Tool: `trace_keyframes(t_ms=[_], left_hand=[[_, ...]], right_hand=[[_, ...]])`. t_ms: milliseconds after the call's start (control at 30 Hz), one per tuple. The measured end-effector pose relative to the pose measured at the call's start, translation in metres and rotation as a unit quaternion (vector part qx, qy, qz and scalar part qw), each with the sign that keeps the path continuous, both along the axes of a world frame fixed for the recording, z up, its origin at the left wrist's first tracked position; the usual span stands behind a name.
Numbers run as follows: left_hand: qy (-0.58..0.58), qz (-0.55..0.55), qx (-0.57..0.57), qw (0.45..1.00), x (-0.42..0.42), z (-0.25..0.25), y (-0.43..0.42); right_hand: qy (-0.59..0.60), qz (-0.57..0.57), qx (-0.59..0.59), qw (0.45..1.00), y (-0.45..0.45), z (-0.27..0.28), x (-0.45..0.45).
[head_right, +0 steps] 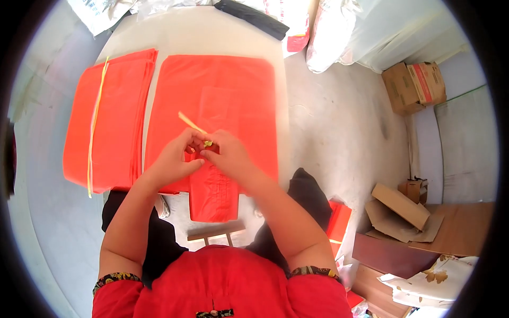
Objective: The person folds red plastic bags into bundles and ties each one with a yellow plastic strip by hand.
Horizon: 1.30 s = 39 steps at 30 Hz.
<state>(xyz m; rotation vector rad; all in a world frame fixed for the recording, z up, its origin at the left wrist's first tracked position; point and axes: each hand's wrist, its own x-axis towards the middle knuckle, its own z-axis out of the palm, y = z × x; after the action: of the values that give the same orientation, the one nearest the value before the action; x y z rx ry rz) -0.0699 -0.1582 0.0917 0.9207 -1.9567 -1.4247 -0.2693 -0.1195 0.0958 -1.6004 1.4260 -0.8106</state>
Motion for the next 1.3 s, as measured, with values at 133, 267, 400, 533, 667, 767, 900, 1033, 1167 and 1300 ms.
trace_keyframes(t_ms=[133,267,400,533,667,767,900,1033,1167,1300], left_hand=[[-0.001,0.041,0.063,0.997,-0.001,-0.003,0.005],[-0.113,0.040,-0.152,0.981,-0.003,0.000,0.000],[-0.111,0.089,-0.243,0.959,-0.009,-0.004,0.000],[-0.102,0.093,-0.254,0.957,-0.007,-0.012,-0.008],[-0.101,0.114,-0.182,0.971,-0.007,-0.013,-0.007],[-0.078,0.148,-0.052,0.984,-0.010,-0.012,-0.005],[-0.086,0.123,0.011,0.989,-0.011,-0.017,-0.008],[-0.120,0.069,-0.149,0.979,-0.008,-0.009,-0.010],[-0.116,0.059,-0.189,0.973,-0.006,-0.003,-0.009],[-0.092,0.049,-0.162,0.981,-0.003,-0.003,-0.010]], right_hand=[[-0.049,-0.035,-0.014,0.998,-0.002,-0.014,-0.002],[-0.008,-0.006,-0.069,0.998,-0.004,-0.019,-0.004],[-0.017,0.011,-0.027,0.999,-0.002,0.000,-0.001],[-0.006,0.011,-0.035,0.999,-0.004,-0.008,-0.003],[-0.054,-0.030,-0.036,0.997,-0.002,-0.017,-0.001],[-0.008,-0.042,-0.050,0.998,0.000,-0.011,-0.001],[0.180,-0.004,-0.212,0.961,0.001,-0.012,-0.003],[0.212,0.013,-0.337,0.917,-0.003,-0.016,-0.003],[0.195,0.008,-0.292,0.936,-0.003,-0.015,-0.003],[0.140,0.020,-0.207,0.968,-0.005,-0.019,-0.004]])
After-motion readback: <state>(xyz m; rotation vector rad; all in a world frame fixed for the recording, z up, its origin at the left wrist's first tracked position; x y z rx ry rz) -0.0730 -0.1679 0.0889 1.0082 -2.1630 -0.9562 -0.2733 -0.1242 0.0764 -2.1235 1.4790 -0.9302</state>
